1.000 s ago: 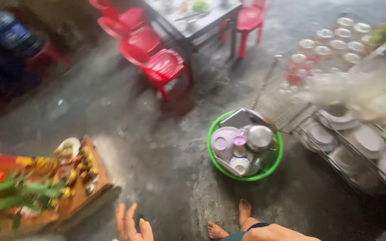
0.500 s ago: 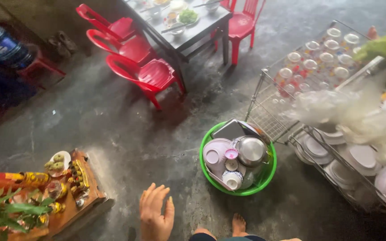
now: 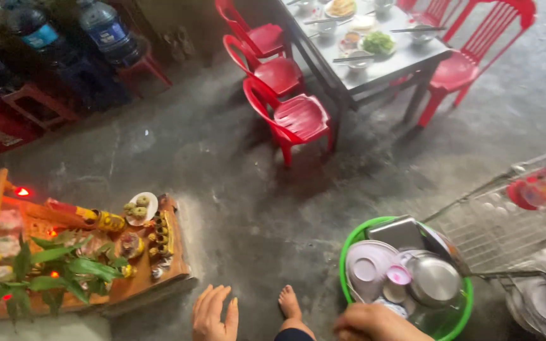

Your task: Arranging dishes on a table and cutting a mango for a meal.

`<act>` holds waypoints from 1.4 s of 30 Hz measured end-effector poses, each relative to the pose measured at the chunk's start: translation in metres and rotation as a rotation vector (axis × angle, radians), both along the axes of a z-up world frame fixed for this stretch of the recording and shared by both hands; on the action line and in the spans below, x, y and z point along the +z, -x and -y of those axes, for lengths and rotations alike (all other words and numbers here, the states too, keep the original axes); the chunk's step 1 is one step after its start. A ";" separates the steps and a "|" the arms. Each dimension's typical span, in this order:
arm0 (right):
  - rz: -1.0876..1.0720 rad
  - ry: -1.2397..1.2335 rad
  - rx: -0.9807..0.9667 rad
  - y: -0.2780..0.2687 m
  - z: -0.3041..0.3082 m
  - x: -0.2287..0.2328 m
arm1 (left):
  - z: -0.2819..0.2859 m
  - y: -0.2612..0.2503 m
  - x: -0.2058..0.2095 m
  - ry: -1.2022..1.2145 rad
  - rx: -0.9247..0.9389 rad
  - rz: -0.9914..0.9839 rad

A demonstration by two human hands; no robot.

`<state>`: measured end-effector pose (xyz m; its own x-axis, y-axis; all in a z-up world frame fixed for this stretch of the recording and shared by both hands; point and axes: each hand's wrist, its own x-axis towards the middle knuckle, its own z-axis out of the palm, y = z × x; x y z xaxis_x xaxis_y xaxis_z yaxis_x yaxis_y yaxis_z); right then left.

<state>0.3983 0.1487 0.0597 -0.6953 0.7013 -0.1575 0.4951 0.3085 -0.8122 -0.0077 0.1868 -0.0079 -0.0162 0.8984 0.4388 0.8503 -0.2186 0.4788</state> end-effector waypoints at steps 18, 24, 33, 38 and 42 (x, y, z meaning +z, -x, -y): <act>0.617 0.229 -0.435 -0.004 -0.240 -0.149 | -0.309 0.039 0.019 0.091 -0.066 -0.059; 0.616 0.185 -0.430 -0.024 -0.309 -0.204 | -0.387 -0.007 0.021 0.180 -0.294 -0.048; 0.655 0.107 -0.341 0.005 -0.449 -0.139 | -0.460 0.037 -0.023 0.172 -0.071 -0.125; 0.625 0.073 -0.117 0.070 -0.552 -0.093 | -0.457 0.089 -0.171 0.319 0.197 -0.448; 0.651 0.032 0.011 0.142 -0.611 -0.113 | -0.553 -0.001 -0.327 0.336 0.435 -0.606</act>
